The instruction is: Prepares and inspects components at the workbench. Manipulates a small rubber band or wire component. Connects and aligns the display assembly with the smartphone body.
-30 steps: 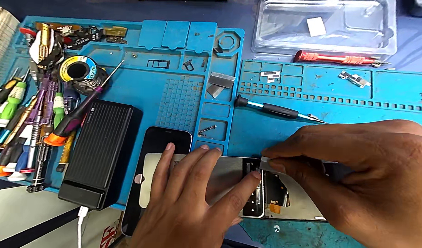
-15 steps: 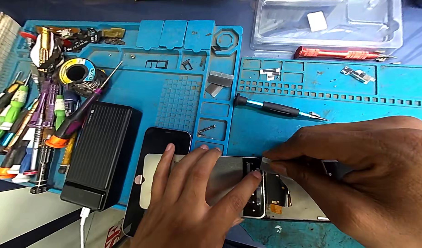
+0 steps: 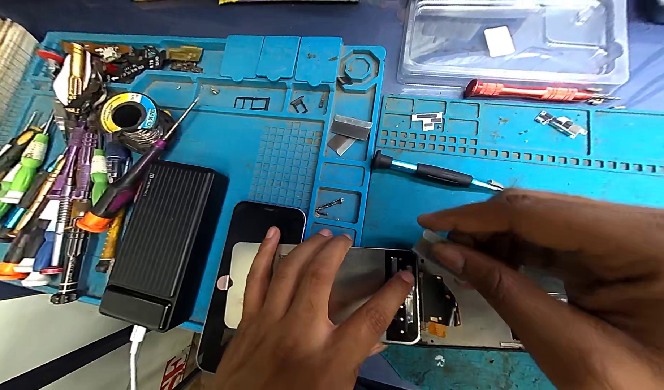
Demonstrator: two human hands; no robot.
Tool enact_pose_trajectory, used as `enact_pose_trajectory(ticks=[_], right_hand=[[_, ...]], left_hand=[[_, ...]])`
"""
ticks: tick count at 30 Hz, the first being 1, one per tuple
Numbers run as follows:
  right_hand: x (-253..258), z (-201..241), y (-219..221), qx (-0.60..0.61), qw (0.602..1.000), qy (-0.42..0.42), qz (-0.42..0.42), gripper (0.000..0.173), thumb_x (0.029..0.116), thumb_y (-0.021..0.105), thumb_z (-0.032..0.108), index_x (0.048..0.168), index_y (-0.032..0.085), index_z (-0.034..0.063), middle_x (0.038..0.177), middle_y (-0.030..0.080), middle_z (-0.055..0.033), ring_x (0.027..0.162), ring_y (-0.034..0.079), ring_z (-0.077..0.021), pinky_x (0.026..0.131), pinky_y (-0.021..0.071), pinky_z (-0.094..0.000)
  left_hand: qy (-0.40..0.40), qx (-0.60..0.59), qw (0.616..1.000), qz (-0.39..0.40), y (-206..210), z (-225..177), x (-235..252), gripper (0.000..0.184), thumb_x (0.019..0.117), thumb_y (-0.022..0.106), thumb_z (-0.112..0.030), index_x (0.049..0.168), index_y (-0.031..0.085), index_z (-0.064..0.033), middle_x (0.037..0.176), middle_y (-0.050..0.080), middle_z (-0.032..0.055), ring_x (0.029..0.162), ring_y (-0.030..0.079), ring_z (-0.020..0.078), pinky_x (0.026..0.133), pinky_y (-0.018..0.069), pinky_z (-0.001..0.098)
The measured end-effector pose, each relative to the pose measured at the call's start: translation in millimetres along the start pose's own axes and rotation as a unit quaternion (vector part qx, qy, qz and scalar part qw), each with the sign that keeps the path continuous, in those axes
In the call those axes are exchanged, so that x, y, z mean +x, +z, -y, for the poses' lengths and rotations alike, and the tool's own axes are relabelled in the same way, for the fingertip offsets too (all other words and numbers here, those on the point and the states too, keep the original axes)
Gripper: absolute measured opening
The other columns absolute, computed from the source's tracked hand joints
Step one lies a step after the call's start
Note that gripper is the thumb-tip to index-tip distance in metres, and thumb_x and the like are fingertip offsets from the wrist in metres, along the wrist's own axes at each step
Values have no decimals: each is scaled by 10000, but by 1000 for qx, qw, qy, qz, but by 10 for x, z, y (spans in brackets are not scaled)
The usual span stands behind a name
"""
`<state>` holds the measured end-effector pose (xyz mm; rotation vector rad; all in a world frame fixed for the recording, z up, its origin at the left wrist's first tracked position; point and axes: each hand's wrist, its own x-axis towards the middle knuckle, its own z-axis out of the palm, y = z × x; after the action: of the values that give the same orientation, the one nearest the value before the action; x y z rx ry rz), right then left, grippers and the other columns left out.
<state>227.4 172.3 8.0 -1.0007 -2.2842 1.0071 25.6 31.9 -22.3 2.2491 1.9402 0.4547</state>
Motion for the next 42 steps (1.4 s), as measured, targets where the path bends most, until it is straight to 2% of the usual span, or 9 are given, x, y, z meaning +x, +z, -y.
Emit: enact_pose_trajectory(ticks=[2, 6, 14, 27, 42], right_hand=[[-142, 5, 57, 19, 999, 25, -12, 158, 950, 668, 214, 1061, 766, 159, 835, 681, 96, 658, 621, -16, 544, 544, -212], [-311, 5, 185, 5, 998, 32, -58, 144, 962, 681, 214, 1008, 773, 114, 789, 684, 43, 634, 611, -33, 536, 516, -220], [-354, 20, 305, -7, 992, 45, -119, 136, 936, 691, 181, 972, 783, 87, 773, 685, 37, 617, 610, -22, 521, 514, -192], [-331, 14, 289, -4, 993, 54, -109, 120, 923, 696, 168, 941, 796, 105, 778, 689, 47, 607, 600, -16, 496, 492, -183], [-344, -14, 278, -12, 995, 30, -99, 130, 933, 688, 158, 949, 809, 112, 809, 696, 34, 653, 611, -26, 534, 498, -196]], left_hand=[[1, -1, 1000, -2, 4, 3, -1, 408, 1053, 457, -443, 1453, 538, -450, 1478, 510, 155, 1457, 399, 362, 1177, 196, 721], [-2, -4, 1000, -3, -1, 0, -1, 409, 1051, 470, -441, 1454, 539, -447, 1476, 517, 158, 1453, 407, 363, 1178, 208, 714], [-3, -3, 1000, -3, 1, -11, 1, 408, 1052, 475, -432, 1454, 542, -451, 1475, 519, 159, 1453, 408, 367, 1178, 204, 717], [-3, -1, 1000, -1, 2, -14, 4, 411, 1048, 490, -433, 1456, 539, -450, 1475, 527, 160, 1449, 416, 373, 1172, 210, 726], [-5, -1, 1000, 4, -5, -22, 0, 412, 1050, 488, -415, 1457, 541, -445, 1491, 508, 166, 1462, 397, 378, 1180, 197, 727]])
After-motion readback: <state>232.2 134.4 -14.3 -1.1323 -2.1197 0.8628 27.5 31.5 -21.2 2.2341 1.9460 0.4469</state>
